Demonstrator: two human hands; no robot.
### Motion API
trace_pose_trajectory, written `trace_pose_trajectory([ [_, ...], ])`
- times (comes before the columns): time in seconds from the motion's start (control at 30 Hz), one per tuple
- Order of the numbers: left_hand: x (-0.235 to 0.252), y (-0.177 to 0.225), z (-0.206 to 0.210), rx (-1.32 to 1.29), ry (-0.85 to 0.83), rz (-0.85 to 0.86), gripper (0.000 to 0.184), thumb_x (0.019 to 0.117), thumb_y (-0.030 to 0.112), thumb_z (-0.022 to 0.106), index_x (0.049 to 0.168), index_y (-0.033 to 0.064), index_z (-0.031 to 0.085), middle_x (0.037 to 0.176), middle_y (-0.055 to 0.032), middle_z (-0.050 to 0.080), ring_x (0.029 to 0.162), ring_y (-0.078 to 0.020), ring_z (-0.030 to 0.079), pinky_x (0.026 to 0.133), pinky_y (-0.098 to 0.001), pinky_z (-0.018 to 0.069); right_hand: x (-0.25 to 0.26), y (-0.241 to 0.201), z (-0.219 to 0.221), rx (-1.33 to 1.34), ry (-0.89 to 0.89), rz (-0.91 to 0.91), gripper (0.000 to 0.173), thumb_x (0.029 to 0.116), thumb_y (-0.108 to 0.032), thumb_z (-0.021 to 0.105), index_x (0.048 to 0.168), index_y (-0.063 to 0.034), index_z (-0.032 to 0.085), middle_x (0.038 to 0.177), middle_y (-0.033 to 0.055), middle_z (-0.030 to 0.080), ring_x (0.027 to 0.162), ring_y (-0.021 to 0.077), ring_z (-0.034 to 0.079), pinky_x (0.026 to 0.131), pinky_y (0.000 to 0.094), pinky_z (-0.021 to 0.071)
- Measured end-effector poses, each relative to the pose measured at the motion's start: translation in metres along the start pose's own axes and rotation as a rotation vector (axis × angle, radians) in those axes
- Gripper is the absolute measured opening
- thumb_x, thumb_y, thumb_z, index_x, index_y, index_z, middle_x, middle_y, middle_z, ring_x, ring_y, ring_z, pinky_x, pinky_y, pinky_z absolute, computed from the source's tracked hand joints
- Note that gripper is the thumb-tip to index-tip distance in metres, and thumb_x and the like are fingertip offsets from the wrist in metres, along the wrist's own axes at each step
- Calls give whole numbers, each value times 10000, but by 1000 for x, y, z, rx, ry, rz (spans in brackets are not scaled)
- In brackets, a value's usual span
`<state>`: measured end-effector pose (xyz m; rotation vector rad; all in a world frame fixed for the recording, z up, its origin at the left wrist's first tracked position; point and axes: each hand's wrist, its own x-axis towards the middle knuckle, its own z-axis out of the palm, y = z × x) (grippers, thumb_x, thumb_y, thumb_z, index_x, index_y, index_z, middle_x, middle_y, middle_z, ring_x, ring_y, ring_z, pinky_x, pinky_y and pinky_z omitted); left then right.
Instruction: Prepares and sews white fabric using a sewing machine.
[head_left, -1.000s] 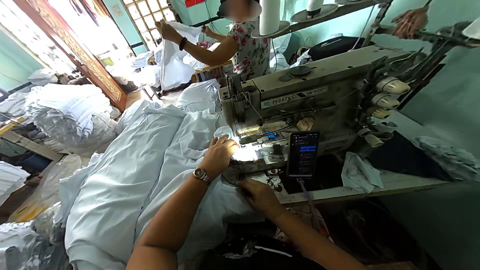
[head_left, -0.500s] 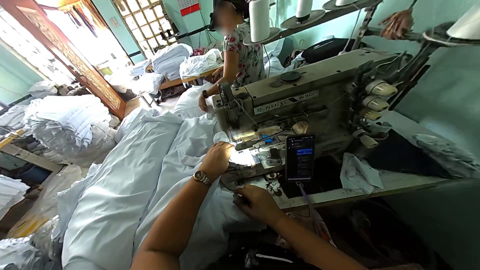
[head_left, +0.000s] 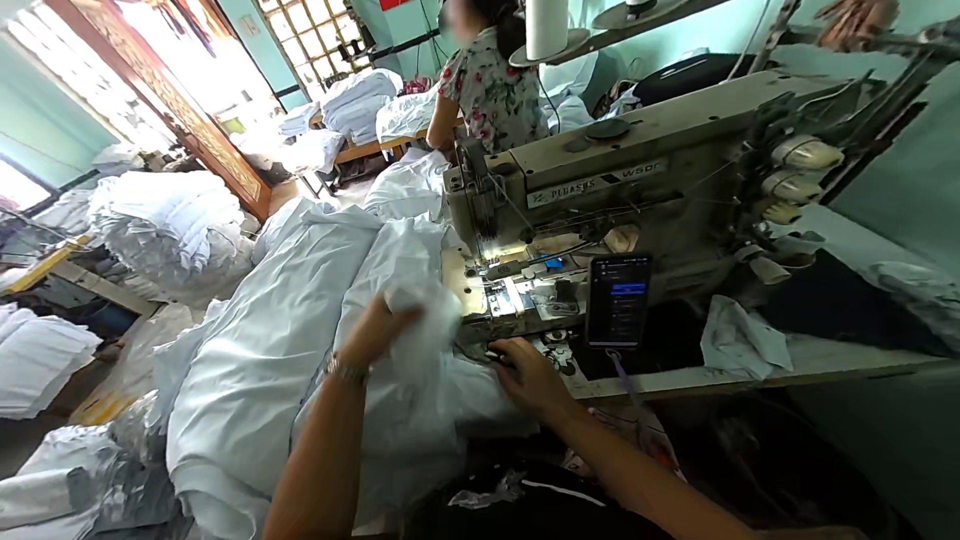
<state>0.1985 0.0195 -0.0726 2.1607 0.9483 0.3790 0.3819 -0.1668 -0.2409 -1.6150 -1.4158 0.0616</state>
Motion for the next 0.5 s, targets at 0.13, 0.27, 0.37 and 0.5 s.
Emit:
trace_pose_trajectory([
  [0.13,-62,-39,79,59,-353,198,248,977,221,669,1108,14,709,989,-105,728,911,-164,699,872,-391,573,13,-3,6,-33,210,-72,283,993,-199,616,1228,-75,714,1077,144,693,991,253,690,858,395,597],
  [0.27,-78,-30,93,485,-275,447,246,985,272,642,1020,53,749,1083,-132,692,1060,-284,651,938,-435,545,33,-20,5,-74,224,-150,278,1013,-186,585,1229,-78,722,1046,134,695,950,236,693,819,362,598],
  [0.37,-92,-13,69,655,-419,532,180,941,263,700,943,94,760,1020,-114,693,1024,-330,647,869,-505,552,34,-24,3,-83,196,-143,276,1015,-151,552,1191,-62,744,977,128,691,850,223,693,739,354,601],
  [0.5,-88,-38,-76,170,-260,405,233,960,98,566,1083,175,748,1077,34,730,1021,-90,673,945,-365,554,27,-17,-13,-62,132,-1,262,996,-186,590,1179,-59,729,1027,124,702,881,219,701,774,368,604],
])
